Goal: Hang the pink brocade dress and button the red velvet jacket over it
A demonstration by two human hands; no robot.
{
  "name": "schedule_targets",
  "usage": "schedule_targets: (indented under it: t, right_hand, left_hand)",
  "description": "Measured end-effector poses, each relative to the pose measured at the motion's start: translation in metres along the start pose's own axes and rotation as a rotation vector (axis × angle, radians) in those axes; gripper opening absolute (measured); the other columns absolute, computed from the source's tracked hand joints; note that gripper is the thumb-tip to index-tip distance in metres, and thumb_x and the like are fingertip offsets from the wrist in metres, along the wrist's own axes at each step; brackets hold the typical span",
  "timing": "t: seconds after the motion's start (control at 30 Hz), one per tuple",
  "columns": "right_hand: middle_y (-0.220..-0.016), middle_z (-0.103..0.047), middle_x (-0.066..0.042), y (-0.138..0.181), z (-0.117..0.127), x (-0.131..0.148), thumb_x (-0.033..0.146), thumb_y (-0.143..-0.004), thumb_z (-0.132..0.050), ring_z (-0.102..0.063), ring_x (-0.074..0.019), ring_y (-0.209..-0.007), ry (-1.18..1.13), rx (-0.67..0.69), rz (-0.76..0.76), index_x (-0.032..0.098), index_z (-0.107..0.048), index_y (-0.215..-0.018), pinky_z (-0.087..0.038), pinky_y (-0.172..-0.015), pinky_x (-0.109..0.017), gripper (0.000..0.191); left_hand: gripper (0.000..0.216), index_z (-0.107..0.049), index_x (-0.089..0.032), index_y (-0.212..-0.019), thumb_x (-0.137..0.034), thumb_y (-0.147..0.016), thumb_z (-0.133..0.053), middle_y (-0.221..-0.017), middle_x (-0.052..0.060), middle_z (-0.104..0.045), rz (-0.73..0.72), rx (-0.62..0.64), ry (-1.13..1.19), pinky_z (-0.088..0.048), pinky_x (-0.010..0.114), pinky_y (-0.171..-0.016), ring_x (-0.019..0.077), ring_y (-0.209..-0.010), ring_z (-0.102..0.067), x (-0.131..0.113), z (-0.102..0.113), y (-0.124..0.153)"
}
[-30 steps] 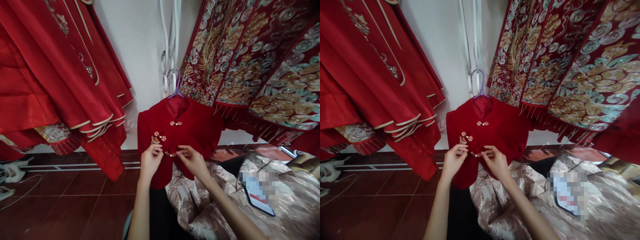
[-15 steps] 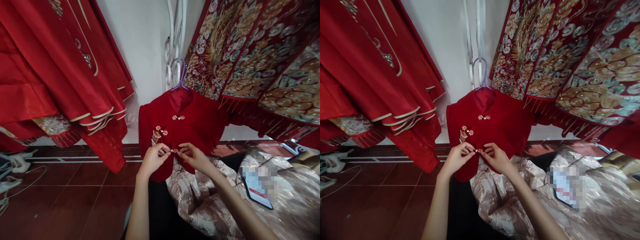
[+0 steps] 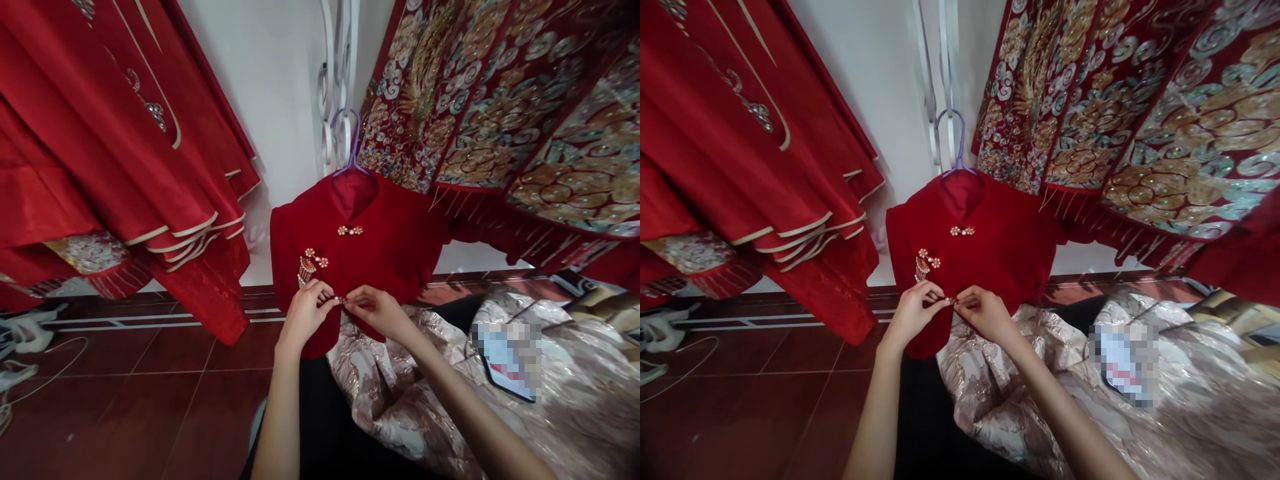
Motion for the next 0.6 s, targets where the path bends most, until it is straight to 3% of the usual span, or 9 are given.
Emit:
schedule_targets:
  t: [0.2,0.47,0.6]
  right_hand:
    - [-0.082,-0.069,-0.005,0.000,-0.002,0.004,0.036,-0.071,-0.069,-0.067,-0.0158,-0.077,-0.034,-0.073,0.012,0.017,-0.059,-0.082,-0.054,-0.074,-0.029,0.023]
    - [-0.082,-0.069,-0.006,0.000,-0.003,0.004,0.039,-0.073,-0.067,-0.066,-0.0169,-0.078,-0.068,-0.089,0.017,0.017,-0.061,-0.083,-0.053,-0.074,-0.030,0.025]
    - [-0.079,-0.068,-0.005,0.001,0.011,0.012,0.038,-0.070,-0.070,-0.065,-0.0160,-0.074,-0.057,-0.013,0.001,0.017,-0.062,-0.081,-0.051,-0.073,-0.031,0.025]
  left_hand:
    - [0.007,-0.061,-0.019,-0.081,-0.024,-0.078,-0.064,-0.079,0.000,-0.066,0.048,-0.004,0.182,-0.053,0.024,-0.072,0.0124,-0.076,-0.064,0.000,0.001,0.000]
    - [0.013,-0.063,-0.018,-0.080,-0.030,-0.076,-0.067,-0.078,0.002,-0.066,0.072,-0.028,0.258,-0.054,0.025,-0.072,0.0127,-0.075,-0.064,-0.002,0.001,0.002]
    - [0.032,-0.062,-0.018,-0.093,-0.034,-0.069,-0.074,-0.091,0.005,-0.066,0.152,-0.175,0.488,-0.054,0.028,-0.075,0.0137,-0.080,-0.063,0.005,-0.003,-0.004]
Point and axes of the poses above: each hand's wrist, its own y-axis away from the middle knuckle, its own z-axis out of the back of the hand, x = y × z, the point moved 3 cm from there along -y, towards the middle knuckle
